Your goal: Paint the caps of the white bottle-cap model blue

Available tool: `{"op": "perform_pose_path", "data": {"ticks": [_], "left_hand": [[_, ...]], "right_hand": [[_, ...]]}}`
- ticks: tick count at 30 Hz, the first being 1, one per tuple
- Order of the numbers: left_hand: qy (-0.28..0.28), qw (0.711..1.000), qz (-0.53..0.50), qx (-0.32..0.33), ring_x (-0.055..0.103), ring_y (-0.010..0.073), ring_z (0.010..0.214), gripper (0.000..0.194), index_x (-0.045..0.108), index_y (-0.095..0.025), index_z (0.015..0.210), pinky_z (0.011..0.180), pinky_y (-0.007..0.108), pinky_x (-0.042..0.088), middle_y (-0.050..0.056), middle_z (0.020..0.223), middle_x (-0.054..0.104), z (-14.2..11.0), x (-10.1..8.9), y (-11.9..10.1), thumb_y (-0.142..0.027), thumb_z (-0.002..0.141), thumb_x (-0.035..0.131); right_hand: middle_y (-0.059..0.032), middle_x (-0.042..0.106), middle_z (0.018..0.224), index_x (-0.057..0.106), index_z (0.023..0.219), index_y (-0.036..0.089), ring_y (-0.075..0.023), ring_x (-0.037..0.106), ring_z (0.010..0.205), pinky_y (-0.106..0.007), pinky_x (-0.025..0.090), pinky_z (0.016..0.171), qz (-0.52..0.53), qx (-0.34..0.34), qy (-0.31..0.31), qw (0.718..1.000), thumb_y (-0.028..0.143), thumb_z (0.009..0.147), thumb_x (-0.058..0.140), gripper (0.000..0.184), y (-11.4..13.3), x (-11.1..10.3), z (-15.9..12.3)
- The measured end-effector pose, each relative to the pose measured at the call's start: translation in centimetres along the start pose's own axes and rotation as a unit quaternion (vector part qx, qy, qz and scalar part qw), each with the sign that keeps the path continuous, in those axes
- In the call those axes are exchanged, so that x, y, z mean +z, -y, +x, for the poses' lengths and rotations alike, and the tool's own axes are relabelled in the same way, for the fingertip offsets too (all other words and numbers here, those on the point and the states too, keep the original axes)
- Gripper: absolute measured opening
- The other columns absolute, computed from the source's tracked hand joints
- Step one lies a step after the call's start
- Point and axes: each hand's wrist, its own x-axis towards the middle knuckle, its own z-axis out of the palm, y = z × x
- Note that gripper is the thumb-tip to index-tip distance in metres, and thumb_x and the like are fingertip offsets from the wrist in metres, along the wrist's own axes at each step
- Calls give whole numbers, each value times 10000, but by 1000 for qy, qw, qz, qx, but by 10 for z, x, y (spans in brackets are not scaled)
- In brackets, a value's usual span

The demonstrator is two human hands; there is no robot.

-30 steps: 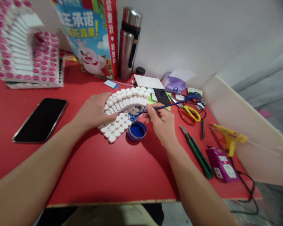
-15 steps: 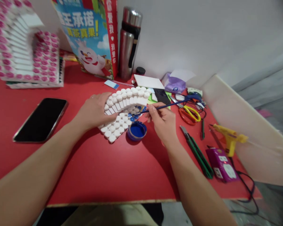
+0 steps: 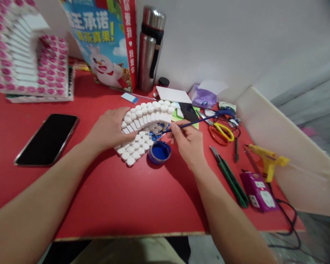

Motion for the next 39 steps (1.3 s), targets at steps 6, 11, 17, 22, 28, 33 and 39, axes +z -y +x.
{"op": "perform_pose_path", "data": {"ticks": [6, 11, 17, 22, 28, 33, 39], "left_hand": [[5, 1000, 8, -1, 634, 463, 1335, 751, 543, -221, 1498, 1151, 641, 506, 173, 1427, 678, 0, 0, 1, -505, 818, 685], [13, 1000, 13, -9, 639, 431, 1339, 745, 529, -237, 1508, 1144, 602, 520, 162, 1442, 674, 1, -1, 0, -496, 825, 679], [6, 1000, 13, 1, 649, 437, 1320, 726, 532, -273, 1504, 1138, 625, 529, 146, 1415, 686, 1, 0, 1, -472, 823, 689], [-2, 1000, 4, 4, 640, 471, 1321, 712, 552, -241, 1478, 1121, 676, 524, 166, 1393, 691, 0, 1, 2, -484, 822, 684], [6, 1000, 1, -11, 624, 458, 1351, 747, 535, -272, 1495, 1169, 648, 494, 143, 1416, 679, 0, 0, 0, -517, 806, 683], [3, 1000, -12, -1, 639, 465, 1318, 737, 544, -272, 1489, 1127, 653, 518, 158, 1413, 687, 0, -1, -1, -521, 808, 676], [-3, 1000, -16, 0, 633, 466, 1337, 737, 554, -288, 1505, 1138, 681, 505, 146, 1399, 702, 0, -1, -2, -480, 807, 692]], "right_hand": [[3, 732, 738, 721, 891, 208, -126, 644, 588, -271, 509, 592, 16, 14, 1, 1000, 466, 1027, 689, 293, 0, 1, 0], [2, 729, 729, 712, 849, 209, -127, 652, 602, -275, 488, 594, -21, -5, -4, 1000, 420, 1038, 674, 287, 1, 0, 0], [17, 726, 741, 716, 883, 215, -120, 653, 585, -273, 507, 604, 32, 3, 13, 999, 413, 1032, 686, 250, 1, 2, -1], [0, 739, 765, 721, 860, 211, -131, 677, 631, -274, 507, 615, -1, -1, 0, 1000, 417, 1033, 686, 270, 0, 2, -1], [11, 732, 731, 716, 901, 216, -130, 660, 584, -280, 511, 602, 25, 2, 26, 999, 426, 1038, 681, 253, 1, 3, -2], [-15, 754, 791, 719, 883, 224, -153, 700, 670, -287, 523, 620, -27, -14, -1, 1000, 462, 1047, 666, 293, 1, 2, -2], [6, 739, 727, 706, 912, 227, -143, 674, 589, -295, 534, 616, -9, -16, 26, 999, 485, 1042, 668, 291, 0, 4, -2]]}}
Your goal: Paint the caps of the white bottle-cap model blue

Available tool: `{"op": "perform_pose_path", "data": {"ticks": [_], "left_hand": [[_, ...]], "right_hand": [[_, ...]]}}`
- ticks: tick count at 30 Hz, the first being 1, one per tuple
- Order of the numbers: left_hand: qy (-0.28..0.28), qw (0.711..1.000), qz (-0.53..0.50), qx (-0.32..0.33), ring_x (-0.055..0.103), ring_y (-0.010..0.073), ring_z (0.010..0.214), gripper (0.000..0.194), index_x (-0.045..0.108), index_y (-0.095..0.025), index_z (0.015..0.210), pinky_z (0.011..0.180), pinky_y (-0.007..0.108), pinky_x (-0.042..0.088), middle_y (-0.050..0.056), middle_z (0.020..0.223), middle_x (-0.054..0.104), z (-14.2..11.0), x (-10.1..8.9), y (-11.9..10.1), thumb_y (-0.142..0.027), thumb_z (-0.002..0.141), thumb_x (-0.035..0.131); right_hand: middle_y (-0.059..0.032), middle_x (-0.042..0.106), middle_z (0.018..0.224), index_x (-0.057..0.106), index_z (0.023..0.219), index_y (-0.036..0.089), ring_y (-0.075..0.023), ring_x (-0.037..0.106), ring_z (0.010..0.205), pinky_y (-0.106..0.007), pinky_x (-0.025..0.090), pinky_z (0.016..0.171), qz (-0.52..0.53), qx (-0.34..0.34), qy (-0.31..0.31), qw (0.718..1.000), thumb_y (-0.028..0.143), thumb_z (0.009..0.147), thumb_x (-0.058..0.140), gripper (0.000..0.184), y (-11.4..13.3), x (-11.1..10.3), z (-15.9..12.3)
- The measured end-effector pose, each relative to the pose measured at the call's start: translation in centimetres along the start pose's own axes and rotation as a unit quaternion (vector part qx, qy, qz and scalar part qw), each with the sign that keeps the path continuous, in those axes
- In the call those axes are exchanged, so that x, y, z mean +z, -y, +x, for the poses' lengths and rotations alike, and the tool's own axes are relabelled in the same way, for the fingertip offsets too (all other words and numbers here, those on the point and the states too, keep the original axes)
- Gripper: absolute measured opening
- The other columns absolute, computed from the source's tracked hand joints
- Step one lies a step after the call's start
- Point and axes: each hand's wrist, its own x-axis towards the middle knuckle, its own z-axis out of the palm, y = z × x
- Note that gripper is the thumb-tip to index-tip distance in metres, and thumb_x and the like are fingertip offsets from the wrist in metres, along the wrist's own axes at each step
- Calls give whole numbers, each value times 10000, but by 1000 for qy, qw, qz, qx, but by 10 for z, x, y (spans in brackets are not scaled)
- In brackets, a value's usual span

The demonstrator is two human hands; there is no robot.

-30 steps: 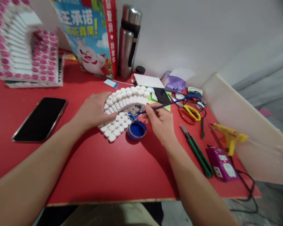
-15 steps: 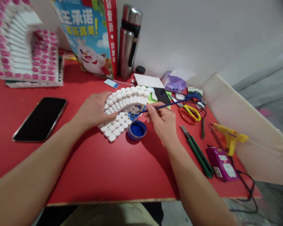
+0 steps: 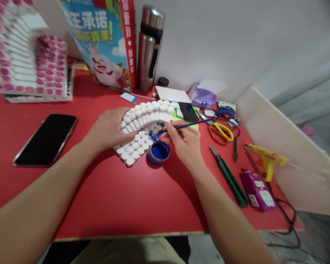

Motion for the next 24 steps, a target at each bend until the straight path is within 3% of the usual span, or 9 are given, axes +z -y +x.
{"op": "perform_pose_path", "data": {"ticks": [6, 10, 14, 24], "left_hand": [[6, 1000, -1, -7, 626, 449, 1369, 768, 547, -301, 1526, 1167, 656, 502, 125, 1441, 689, 0, 0, 1, -504, 801, 703], [6, 1000, 3, -1, 638, 456, 1350, 763, 557, -251, 1518, 1151, 661, 516, 159, 1438, 687, 0, 0, 1, -493, 807, 694], [5, 1000, -1, -4, 635, 453, 1352, 759, 561, -305, 1506, 1152, 662, 519, 131, 1431, 696, 1, 0, 1, -490, 787, 718], [-2, 1000, 2, 2, 641, 478, 1318, 724, 560, -271, 1485, 1113, 701, 516, 164, 1411, 696, 0, 1, 1, -489, 807, 688]], "right_hand": [[3, 743, 778, 711, 900, 224, -135, 684, 642, -280, 537, 643, 13, 5, -19, 1000, 462, 1045, 672, 281, 0, 0, 1], [13, 727, 733, 720, 889, 219, -129, 657, 597, -276, 527, 614, 34, 12, 1, 999, 446, 1029, 691, 269, -1, 0, 3], [-13, 754, 796, 726, 876, 222, -152, 700, 695, -283, 536, 642, 16, 15, -14, 1000, 452, 1030, 685, 281, -3, 0, 4], [-20, 754, 806, 728, 896, 229, -170, 715, 733, -296, 536, 656, -5, 8, -19, 1000, 450, 1040, 670, 270, -2, -2, 2]]}}
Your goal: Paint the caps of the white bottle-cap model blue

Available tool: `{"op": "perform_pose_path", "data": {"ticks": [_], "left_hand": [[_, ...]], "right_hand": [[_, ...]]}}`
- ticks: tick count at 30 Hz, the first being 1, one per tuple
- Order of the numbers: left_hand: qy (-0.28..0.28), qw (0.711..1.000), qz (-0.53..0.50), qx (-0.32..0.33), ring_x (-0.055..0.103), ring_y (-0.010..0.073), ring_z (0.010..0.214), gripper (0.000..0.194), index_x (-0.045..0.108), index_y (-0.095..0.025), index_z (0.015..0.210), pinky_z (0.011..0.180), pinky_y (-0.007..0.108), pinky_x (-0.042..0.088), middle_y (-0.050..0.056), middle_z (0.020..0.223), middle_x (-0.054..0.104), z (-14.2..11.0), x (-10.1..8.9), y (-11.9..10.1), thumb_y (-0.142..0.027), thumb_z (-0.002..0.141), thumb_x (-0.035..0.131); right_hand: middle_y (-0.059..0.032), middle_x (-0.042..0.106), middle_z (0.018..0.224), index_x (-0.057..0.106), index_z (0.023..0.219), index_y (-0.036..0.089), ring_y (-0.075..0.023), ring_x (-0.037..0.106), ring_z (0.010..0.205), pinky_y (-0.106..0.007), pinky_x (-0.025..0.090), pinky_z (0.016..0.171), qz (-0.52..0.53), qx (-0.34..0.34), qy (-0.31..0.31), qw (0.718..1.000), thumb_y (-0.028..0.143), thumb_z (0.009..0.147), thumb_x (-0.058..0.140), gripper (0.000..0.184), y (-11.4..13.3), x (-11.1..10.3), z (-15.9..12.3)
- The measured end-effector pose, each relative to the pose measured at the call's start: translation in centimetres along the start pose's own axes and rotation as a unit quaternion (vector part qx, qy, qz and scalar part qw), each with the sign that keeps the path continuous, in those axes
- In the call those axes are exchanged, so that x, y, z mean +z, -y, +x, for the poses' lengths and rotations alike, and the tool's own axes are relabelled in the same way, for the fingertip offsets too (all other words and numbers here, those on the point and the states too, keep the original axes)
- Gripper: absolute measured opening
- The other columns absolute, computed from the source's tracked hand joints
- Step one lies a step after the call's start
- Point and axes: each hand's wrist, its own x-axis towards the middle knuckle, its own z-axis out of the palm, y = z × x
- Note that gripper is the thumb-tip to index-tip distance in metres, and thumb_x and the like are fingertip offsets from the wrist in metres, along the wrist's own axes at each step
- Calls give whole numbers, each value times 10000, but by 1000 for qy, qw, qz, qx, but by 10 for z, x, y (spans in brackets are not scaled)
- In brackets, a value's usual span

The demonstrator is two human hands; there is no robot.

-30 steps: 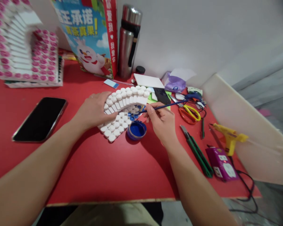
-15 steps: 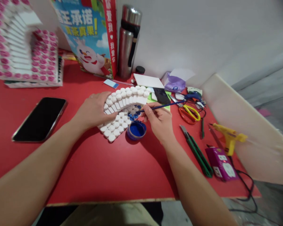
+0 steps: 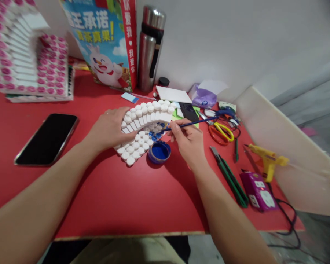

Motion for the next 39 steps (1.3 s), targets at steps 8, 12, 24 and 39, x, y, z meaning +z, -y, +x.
{"op": "perform_pose_path", "data": {"ticks": [8, 12, 24, 39], "left_hand": [[13, 1000, 10, -1, 637, 488, 1327, 763, 549, -237, 1502, 1125, 675, 521, 184, 1425, 686, 1, -2, 0, -523, 807, 681], [6, 1000, 7, -1, 641, 478, 1328, 722, 557, -271, 1484, 1134, 682, 518, 155, 1409, 701, 0, -1, 0, -501, 811, 682], [12, 1000, 2, -5, 626, 495, 1355, 755, 558, -227, 1500, 1158, 690, 496, 182, 1430, 681, 1, -2, 0, -501, 810, 696], [20, 999, 28, -9, 639, 452, 1331, 750, 548, -191, 1492, 1143, 613, 518, 176, 1427, 683, 2, -2, -1, -509, 822, 656]], "right_hand": [[-18, 753, 805, 726, 891, 227, -160, 683, 704, -299, 521, 662, -28, -11, -17, 999, 432, 1046, 665, 265, 3, -1, -1], [-18, 751, 789, 718, 875, 226, -161, 686, 702, -293, 519, 649, -14, -1, -2, 1000, 452, 1041, 669, 285, 2, 0, -1], [-11, 742, 788, 713, 880, 226, -155, 673, 686, -305, 513, 669, -19, -18, 2, 1000, 410, 1049, 664, 254, 5, 1, -2], [-12, 743, 770, 717, 873, 218, -154, 679, 680, -293, 513, 656, -9, -8, -3, 1000, 431, 1040, 675, 274, 1, 2, -1]]}}
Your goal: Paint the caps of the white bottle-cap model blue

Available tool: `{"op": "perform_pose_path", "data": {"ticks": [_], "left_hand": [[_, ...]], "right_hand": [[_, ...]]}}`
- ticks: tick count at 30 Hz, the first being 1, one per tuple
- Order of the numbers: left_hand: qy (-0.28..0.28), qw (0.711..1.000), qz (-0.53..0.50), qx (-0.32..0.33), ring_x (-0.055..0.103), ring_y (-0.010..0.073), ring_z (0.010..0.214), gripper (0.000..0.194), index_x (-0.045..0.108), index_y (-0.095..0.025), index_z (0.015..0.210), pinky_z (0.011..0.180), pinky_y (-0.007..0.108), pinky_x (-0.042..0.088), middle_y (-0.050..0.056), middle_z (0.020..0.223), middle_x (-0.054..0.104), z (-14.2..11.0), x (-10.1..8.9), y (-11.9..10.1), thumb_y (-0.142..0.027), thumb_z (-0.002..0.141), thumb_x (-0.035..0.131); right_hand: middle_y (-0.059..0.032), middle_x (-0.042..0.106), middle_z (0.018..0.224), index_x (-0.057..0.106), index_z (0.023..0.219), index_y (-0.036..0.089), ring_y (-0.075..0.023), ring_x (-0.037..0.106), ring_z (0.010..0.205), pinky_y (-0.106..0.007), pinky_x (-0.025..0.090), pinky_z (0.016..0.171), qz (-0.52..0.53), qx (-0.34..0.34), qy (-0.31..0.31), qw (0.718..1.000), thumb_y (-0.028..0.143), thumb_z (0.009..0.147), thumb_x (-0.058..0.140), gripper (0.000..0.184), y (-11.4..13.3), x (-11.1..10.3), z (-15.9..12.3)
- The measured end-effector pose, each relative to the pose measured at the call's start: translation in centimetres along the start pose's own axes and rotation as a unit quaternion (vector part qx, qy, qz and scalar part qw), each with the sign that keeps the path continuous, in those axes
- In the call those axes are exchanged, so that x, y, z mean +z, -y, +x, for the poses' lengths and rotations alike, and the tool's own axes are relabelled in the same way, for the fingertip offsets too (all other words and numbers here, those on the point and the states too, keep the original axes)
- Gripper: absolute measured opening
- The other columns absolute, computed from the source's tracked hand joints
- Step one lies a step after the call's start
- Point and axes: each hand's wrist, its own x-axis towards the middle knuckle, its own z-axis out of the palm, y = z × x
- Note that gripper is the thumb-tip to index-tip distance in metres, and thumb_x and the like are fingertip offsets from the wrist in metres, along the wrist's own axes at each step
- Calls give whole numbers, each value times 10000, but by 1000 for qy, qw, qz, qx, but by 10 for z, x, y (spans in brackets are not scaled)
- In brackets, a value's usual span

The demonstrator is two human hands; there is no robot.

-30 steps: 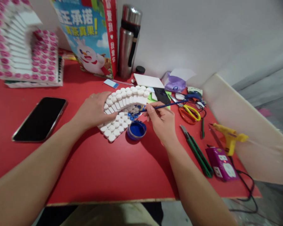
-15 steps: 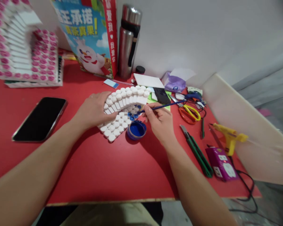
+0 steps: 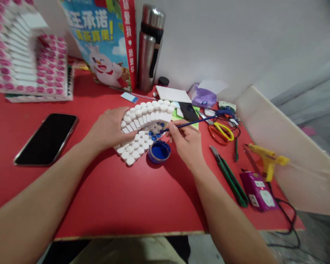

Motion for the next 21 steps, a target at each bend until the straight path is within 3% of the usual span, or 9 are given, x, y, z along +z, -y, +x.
{"op": "perform_pose_path", "data": {"ticks": [11, 17, 21], "left_hand": [[-7, 1000, -8, 7, 633, 478, 1330, 723, 551, -225, 1496, 1137, 661, 501, 171, 1410, 683, -1, 1, 1, -477, 832, 684], [-10, 1000, 1, 15, 637, 489, 1322, 731, 558, -144, 1491, 1119, 661, 520, 217, 1420, 678, -1, 2, 1, -461, 845, 686], [-13, 1000, -3, 13, 646, 473, 1329, 727, 553, -183, 1507, 1127, 656, 525, 198, 1429, 684, -1, 3, 2, -447, 846, 702]], "right_hand": [[-1, 736, 761, 717, 891, 216, -150, 689, 683, -295, 538, 683, 0, -20, 1, 1000, 396, 1047, 666, 244, 4, 2, 0], [14, 730, 736, 719, 899, 209, -128, 651, 605, -282, 542, 653, -5, -39, 12, 999, 363, 1050, 662, 223, 6, 4, 0], [14, 729, 732, 721, 901, 209, -128, 650, 599, -282, 541, 648, -5, -41, 12, 999, 359, 1049, 662, 220, 6, 3, 1]]}}
